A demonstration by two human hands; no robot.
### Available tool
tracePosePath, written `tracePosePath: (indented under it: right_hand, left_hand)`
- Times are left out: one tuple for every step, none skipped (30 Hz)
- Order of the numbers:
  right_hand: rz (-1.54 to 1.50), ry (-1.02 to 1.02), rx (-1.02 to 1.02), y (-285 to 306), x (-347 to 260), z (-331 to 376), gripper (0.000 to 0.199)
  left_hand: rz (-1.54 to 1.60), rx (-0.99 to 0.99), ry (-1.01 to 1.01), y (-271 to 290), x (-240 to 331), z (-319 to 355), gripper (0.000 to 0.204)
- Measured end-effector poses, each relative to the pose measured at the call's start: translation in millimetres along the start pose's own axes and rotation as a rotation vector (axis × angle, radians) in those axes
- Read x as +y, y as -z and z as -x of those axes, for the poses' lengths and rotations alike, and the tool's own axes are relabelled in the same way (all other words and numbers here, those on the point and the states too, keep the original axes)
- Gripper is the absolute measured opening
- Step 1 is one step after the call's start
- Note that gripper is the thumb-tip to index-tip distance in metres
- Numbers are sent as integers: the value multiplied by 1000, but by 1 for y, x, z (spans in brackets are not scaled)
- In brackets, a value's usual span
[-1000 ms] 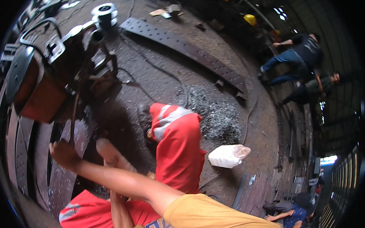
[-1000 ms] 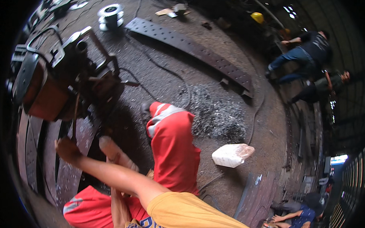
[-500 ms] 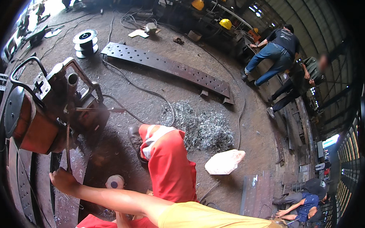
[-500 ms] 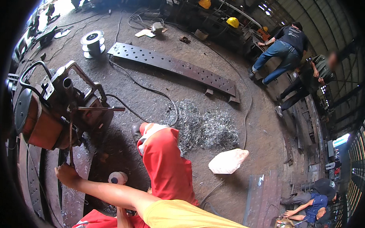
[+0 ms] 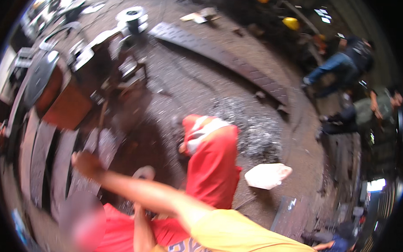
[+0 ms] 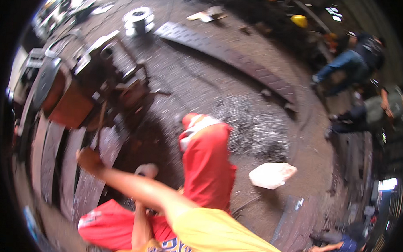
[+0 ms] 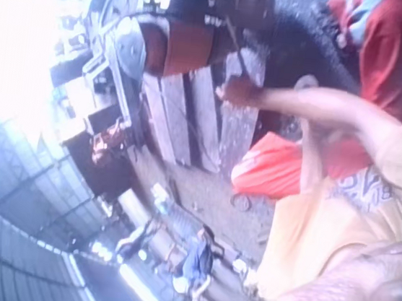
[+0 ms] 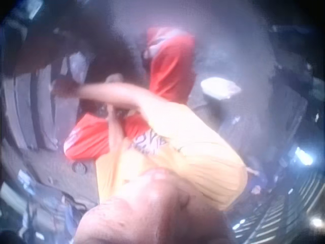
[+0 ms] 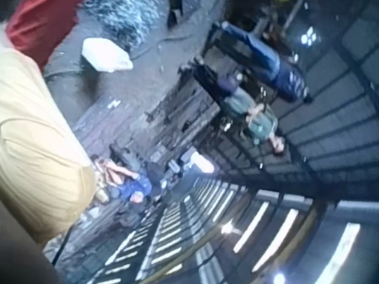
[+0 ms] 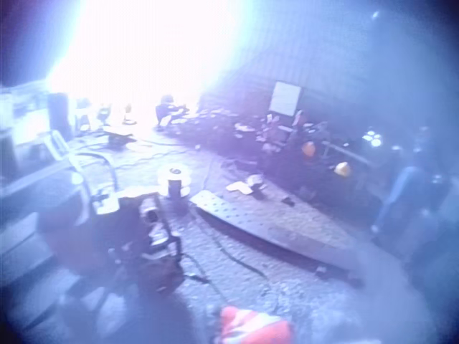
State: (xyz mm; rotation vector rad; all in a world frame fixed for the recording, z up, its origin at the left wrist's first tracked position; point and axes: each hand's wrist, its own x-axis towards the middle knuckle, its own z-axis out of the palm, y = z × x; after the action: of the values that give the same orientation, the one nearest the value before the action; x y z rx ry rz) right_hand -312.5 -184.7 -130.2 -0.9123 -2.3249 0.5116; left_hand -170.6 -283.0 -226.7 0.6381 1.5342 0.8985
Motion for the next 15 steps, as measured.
tracePosePath:
  right_hand:
    - [18, 5, -17, 12, -15, 1, 6]
    - [64, -6, -21, 24, -15, 1, 7]
    - [38, -21, -5, 36, -14, 3, 4]
    - [98, 58, 78, 49, -3, 2, 2]
    - [89, 101, 90, 51, -14, 0, 4]
    - [112, 83, -40, 51, -3, -1, 5]
    - [110, 88, -33, 54, -17, 1, 5]
    - [130, 129, -6, 57, -5, -2, 5]
    - [169, 100, -33, 60, 2, -4, 6]
    - [159, 143, -56, 61, -12, -1, 6]
    - [172, 155, -69, 65, -13, -1, 7]
    - [170, 159, -76, 67, -16, -1, 7]
    - [161, 165, -83, 67, -22, 0, 6]
    - [160, 168, -89, 67, -26, 1, 6]
    - [176, 168, -91, 67, -22, 1, 6]
  left_hand:
    - [-6, 41, 0, 10, -9, 3, 57]
    - [-18, 54, -4, 10, -16, 6, 57]
    - [-42, 67, -4, 12, -22, 7, 58]
    - [-75, 63, -5, 12, -29, 5, 58]
    - [-95, 114, 1, 22, -39, 12, 58]
    - [-124, 120, 4, 22, -47, 8, 59]
    - [-154, 180, 14, 31, -61, 13, 59]
    - [-206, 189, 12, 31, -73, 4, 60]
    - [-264, 203, 16, 34, -84, -4, 60]
    - [-309, 276, 45, 44, -108, -2, 61]
    - [-370, 315, 74, 51, -130, -9, 61]
    - [-408, 350, 133, 58, -152, -15, 62]
    - [-441, 394, 217, 68, -178, -20, 62]
    - [-468, 423, 299, 75, -197, -25, 61]
    - [-432, 424, 261, 71, -200, -29, 60]
